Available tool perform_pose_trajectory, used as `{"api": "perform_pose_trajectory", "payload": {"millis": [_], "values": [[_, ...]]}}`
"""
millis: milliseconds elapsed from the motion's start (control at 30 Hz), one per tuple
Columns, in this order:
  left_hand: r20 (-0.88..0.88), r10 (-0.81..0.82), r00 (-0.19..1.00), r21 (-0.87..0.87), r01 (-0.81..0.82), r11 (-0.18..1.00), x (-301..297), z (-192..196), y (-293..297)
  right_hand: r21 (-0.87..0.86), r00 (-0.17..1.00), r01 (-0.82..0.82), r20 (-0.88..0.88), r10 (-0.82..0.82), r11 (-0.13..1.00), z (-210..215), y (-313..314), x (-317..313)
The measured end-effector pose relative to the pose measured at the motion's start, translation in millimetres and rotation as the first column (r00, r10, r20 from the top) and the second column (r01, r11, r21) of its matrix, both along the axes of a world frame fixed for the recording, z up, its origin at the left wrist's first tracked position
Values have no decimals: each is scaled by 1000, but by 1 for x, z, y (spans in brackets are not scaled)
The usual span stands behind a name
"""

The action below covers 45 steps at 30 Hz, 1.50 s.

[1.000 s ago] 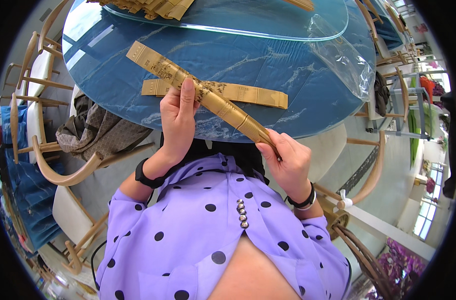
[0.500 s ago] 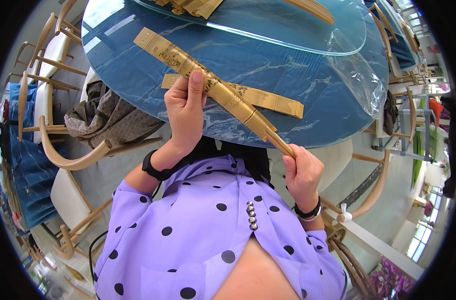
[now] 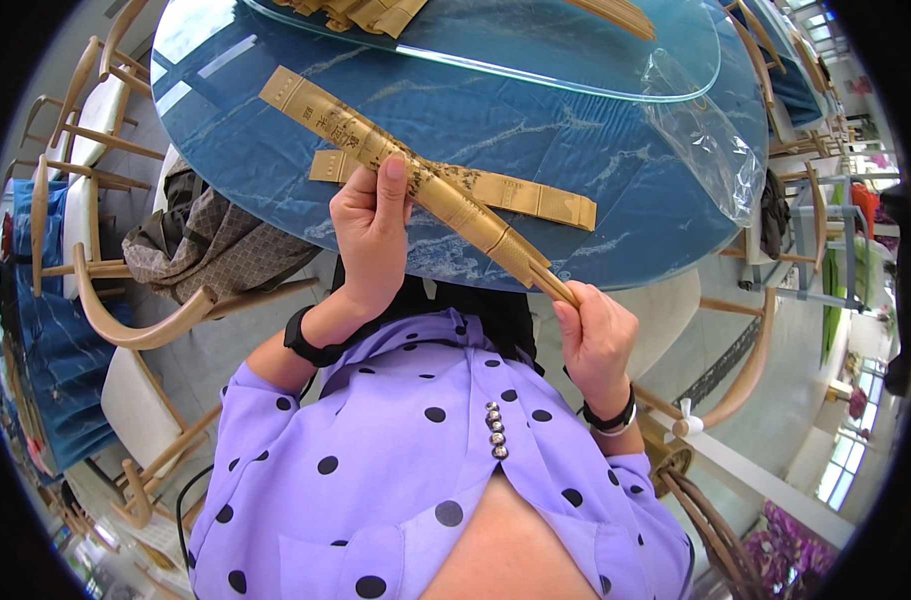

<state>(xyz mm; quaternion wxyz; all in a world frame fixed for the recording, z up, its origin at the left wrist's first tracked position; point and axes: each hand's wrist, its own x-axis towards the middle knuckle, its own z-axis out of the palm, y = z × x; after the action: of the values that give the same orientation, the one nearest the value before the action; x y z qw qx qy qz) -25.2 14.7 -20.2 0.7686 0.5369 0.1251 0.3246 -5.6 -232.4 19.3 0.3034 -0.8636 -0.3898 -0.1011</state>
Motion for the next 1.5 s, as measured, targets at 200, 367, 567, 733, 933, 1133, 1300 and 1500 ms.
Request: {"api": "perform_pose_trajectory", "payload": {"millis": [200, 367, 567, 733, 933, 1133, 1300, 1500], "values": [[80, 0, 997, 4, -1, 1000, 2, 0, 3, 43, 1000, -18, -13, 18, 999, 1, 3, 1], [76, 46, 996, -5, -46, 999, 8, 13, 8, 21, 1000, 5, -10, -5, 1000, 1, 0, -2], [84, -4, 996, 1, 4, 1000, 3, 9, -3, 11, 999, 24, -37, -24, 1000, -3, 1, -7], [80, -35, 996, -34, 38, 999, 2, 10, 1, 19, 1000, 7, -22, -6, 1000, -1, 4, -5], [8, -85, 996, -34, 85, 996, 4, 7, 2, -15, 999, 20, -28, -21, 1000, -1, 1, -6], [-70, -166, 984, 121, 174, 977, -4, 4, -11, -2, 1000, 19, -6, -19, 1000, 1, 7, -5], [22, -86, 996, -101, 88, 991, 7, 20, 1, -2, 1000, -1, -1, 1, 1000, 2, 6, -3], [43, -201, 979, -366, 203, 908, 7, 31, 14, -12, 1000, 15, 0, -15, 1000, 0, 5, -5]]}}
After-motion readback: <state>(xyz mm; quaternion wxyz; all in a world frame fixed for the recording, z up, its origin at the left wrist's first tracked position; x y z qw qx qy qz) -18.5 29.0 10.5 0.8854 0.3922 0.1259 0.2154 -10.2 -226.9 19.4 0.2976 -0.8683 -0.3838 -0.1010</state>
